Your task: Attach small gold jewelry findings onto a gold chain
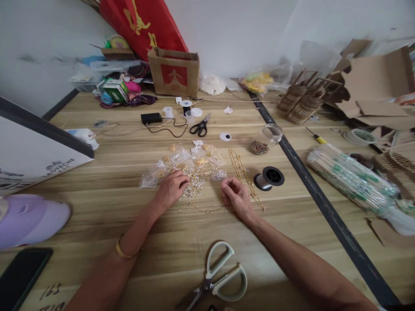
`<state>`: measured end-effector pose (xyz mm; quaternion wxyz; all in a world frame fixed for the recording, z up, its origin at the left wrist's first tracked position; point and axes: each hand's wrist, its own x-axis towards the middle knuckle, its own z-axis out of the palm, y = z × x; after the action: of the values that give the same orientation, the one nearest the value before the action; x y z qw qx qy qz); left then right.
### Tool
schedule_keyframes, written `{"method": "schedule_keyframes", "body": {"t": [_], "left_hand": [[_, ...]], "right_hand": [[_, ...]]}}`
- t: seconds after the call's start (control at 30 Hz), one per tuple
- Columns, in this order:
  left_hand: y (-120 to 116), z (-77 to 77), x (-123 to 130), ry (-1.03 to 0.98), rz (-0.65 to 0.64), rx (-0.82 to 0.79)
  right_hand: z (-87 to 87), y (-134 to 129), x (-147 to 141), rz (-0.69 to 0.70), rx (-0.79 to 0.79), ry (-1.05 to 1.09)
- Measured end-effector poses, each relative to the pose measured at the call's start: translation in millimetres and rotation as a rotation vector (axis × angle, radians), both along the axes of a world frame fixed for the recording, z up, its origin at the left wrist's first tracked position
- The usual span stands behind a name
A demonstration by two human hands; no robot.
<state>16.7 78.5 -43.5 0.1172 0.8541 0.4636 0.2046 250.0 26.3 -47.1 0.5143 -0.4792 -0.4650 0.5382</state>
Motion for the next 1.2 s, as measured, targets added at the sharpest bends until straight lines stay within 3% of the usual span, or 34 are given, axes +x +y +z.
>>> {"method": "schedule_keyframes", "body": {"t": [0.17,0.27,0.47,0.6,0.8,1.2], "left_hand": [[-6,7.7,7,-0.116,0.0,0.031],[-17,17.0,25,-0.195,-0.099,0.022],[-46,24.5,64,0.036,-0.369,-0.084],[-56,17.5,76,0.152,-0.341,-0.061],[-60,7.6,80,0.134,-0.314,-0.004],[-62,11.1,79,0.061,-0.314,-0.03]], "right_hand": [[2.1,0,0,0.001,-0.008,-0.002],[2.9,1,0,0.012,-0.014,0.001],[1.9,1,1,0.02,-0.002,-0.008],[3.6,1,2,0.024,-0.009,-0.009],[2.8,1,2,0.025,0.004,0.007],[-2.3,3,3,0.029,0.032,-0.008]]}}
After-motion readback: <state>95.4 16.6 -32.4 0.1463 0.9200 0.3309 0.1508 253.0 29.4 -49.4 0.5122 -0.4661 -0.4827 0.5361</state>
